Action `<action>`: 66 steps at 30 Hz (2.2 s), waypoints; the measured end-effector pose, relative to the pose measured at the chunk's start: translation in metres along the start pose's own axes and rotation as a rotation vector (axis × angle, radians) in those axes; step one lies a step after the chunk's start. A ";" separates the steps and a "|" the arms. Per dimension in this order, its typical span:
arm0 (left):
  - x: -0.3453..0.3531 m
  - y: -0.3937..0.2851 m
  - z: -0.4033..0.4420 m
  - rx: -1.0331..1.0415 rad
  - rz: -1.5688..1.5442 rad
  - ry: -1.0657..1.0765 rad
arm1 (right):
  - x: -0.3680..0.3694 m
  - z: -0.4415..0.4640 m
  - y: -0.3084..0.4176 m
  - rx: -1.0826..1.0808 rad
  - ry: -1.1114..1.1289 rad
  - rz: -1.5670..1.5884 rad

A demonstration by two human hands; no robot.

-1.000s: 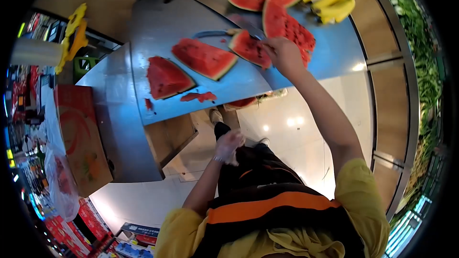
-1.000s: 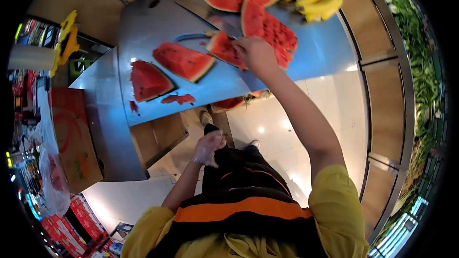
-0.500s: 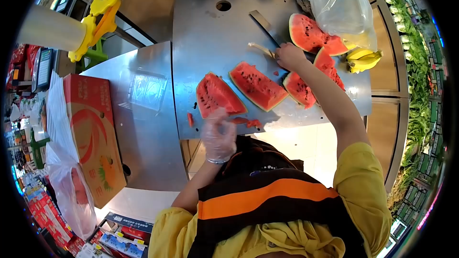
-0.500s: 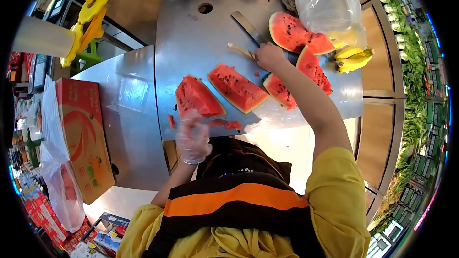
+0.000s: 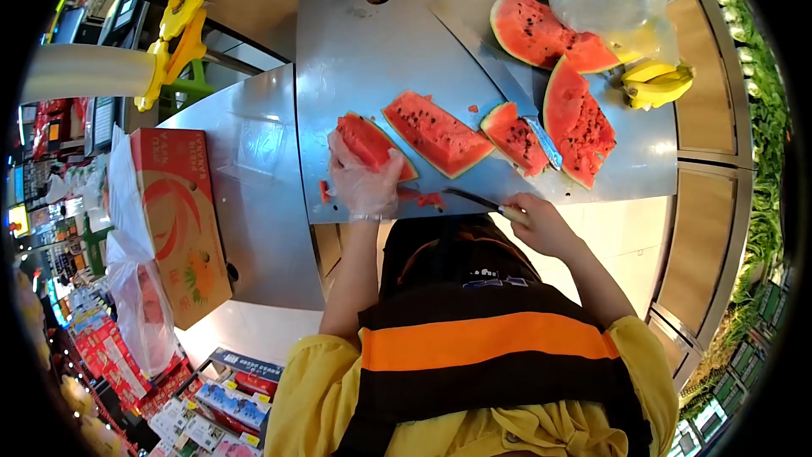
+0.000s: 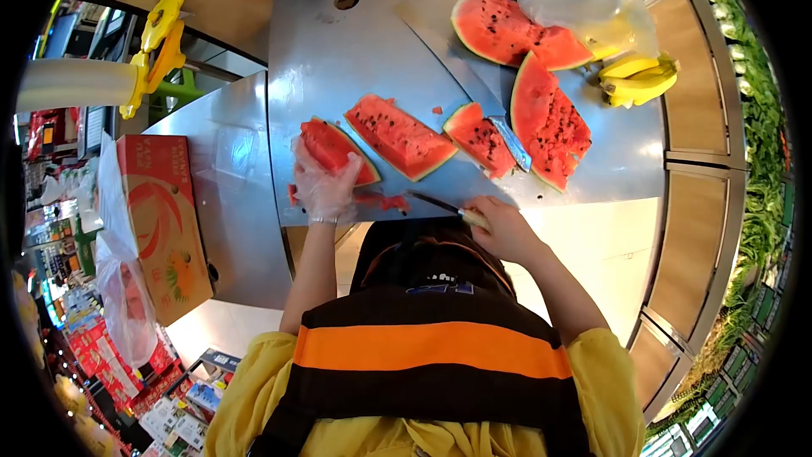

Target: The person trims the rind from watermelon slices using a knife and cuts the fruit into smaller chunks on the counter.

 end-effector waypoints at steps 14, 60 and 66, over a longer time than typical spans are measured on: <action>-0.010 0.062 0.036 0.421 0.002 0.461 | 0.037 -0.007 0.002 0.155 -0.215 0.078; -0.034 0.061 0.024 0.656 0.108 0.658 | 0.132 -0.027 0.038 0.554 -0.442 0.369; -0.012 0.089 -0.016 0.503 -0.180 0.263 | 0.158 0.033 0.050 0.356 -0.514 0.381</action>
Point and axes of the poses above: each hand's wrist, its own z-axis towards the middle knuckle, its own x-axis out of the palm, y = z × x, the point moved 3 cm from there along z, towards the middle knuckle, and after that the axes turned 4 degrees about z, right-handed, at the moved point
